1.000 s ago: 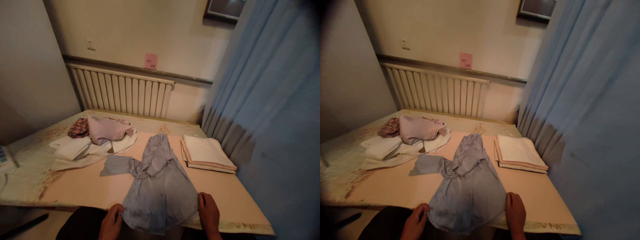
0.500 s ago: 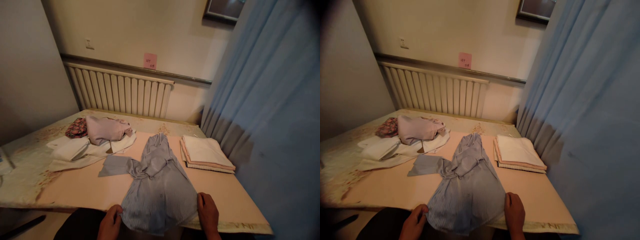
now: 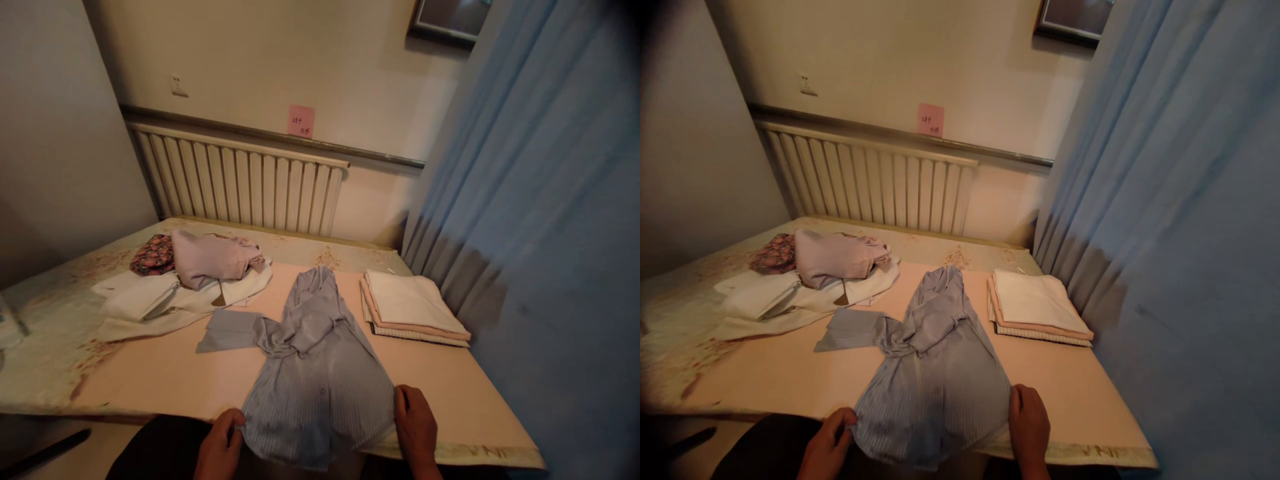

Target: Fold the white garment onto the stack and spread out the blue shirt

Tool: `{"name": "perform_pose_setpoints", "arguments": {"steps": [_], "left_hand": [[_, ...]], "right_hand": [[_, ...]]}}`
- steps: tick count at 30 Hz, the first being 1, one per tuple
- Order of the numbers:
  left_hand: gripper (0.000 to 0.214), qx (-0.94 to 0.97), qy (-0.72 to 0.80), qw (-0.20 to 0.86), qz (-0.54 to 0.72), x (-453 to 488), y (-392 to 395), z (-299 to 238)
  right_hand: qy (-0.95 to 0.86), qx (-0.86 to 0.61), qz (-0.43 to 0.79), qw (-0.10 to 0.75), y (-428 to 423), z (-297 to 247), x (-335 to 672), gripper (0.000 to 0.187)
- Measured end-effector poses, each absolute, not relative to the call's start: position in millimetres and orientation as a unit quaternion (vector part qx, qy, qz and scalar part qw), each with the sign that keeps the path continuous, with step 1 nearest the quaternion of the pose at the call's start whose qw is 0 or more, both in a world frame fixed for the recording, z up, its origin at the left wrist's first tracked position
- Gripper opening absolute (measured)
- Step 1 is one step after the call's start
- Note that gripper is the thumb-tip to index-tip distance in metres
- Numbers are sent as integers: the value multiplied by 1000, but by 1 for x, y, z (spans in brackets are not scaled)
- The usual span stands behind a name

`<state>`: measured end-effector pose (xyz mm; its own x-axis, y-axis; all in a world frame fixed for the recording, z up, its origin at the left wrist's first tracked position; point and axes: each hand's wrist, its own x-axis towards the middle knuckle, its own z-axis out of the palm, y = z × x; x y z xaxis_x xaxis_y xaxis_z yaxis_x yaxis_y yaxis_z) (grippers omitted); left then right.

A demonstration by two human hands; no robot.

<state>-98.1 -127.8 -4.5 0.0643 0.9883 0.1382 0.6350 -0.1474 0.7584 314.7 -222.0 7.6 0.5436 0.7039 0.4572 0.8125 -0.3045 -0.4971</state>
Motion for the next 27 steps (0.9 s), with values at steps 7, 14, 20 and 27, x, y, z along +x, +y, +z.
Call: {"name": "perform_pose_setpoints", "arguments": {"steps": [7,14,20,27], "left_hand": [[14,682,593,264,338,-99,-129,-5],[16,679,595,255,346,-96,-133,2],[23,674,600,167,396,-97,-141,11],[22,640,593,235,428,-89,-101,33]], "right_hand": [[-467,-810,-78,346,-222,5,316,37],[-471,-809,-83,341,-222,6,315,38],[-479,-804,-92,339,-223,9,314,40],[-463,-825,-69,317,-223,6,316,35]]}}
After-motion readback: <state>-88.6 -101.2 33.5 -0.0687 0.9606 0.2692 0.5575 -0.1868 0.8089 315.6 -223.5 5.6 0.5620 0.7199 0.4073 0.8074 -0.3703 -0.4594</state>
